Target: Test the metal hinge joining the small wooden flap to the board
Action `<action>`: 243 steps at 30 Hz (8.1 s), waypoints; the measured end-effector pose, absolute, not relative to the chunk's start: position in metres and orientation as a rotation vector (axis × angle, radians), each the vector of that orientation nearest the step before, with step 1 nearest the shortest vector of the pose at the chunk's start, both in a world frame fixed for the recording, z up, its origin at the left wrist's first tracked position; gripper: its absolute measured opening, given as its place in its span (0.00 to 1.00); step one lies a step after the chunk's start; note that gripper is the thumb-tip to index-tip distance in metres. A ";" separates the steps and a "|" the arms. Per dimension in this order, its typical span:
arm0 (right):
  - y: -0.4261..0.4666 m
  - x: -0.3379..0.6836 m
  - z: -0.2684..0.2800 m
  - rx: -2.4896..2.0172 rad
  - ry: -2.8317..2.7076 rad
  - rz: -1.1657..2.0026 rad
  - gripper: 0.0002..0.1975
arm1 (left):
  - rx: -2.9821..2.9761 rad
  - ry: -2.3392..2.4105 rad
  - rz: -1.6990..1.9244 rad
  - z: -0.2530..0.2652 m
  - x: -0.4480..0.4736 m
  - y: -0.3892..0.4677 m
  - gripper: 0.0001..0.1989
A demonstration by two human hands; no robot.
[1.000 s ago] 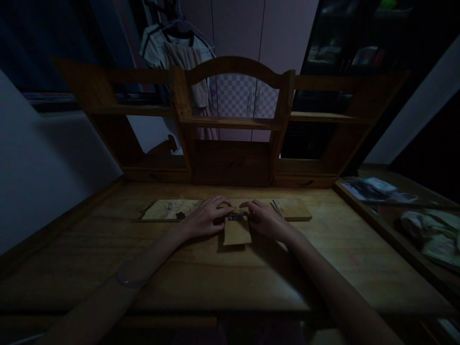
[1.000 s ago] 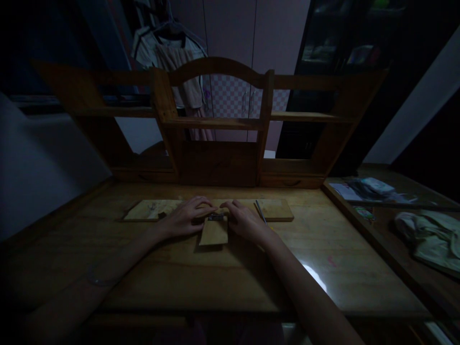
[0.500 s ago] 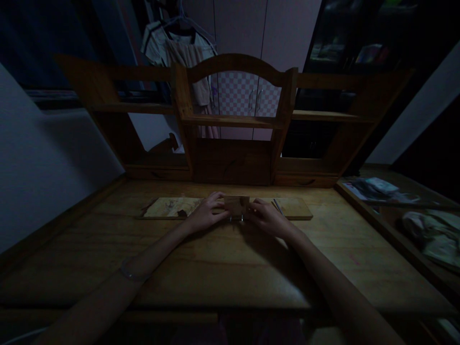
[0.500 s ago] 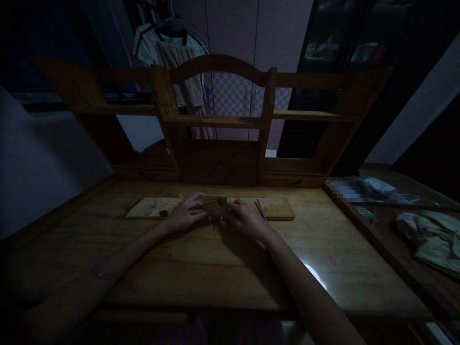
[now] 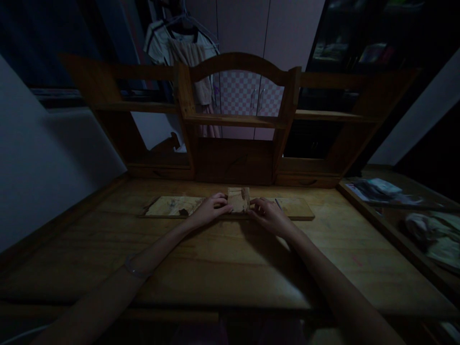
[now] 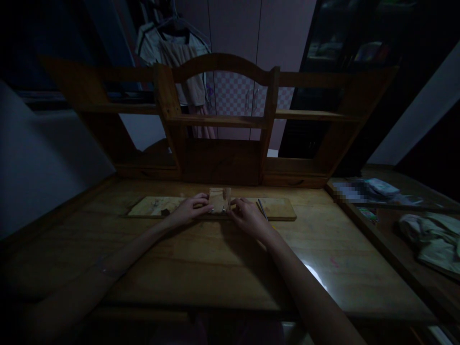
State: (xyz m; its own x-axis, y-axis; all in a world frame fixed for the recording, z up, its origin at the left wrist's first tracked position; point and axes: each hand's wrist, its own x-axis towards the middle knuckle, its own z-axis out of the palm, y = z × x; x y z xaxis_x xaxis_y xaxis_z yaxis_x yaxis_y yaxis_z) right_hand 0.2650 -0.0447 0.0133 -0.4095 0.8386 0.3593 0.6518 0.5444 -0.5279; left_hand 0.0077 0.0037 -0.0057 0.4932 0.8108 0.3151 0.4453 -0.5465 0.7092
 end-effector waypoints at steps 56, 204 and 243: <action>-0.052 0.261 0.016 -1.053 -2.379 0.391 0.18 | 2.813 0.770 0.802 0.001 0.012 -0.016 0.10; -0.048 0.265 0.013 -1.136 -2.335 0.404 0.11 | 2.778 0.796 0.755 0.006 0.004 -0.009 0.07; -0.051 0.267 0.013 -1.098 -2.332 0.437 0.13 | 2.850 0.767 0.812 0.000 -0.003 -0.004 0.08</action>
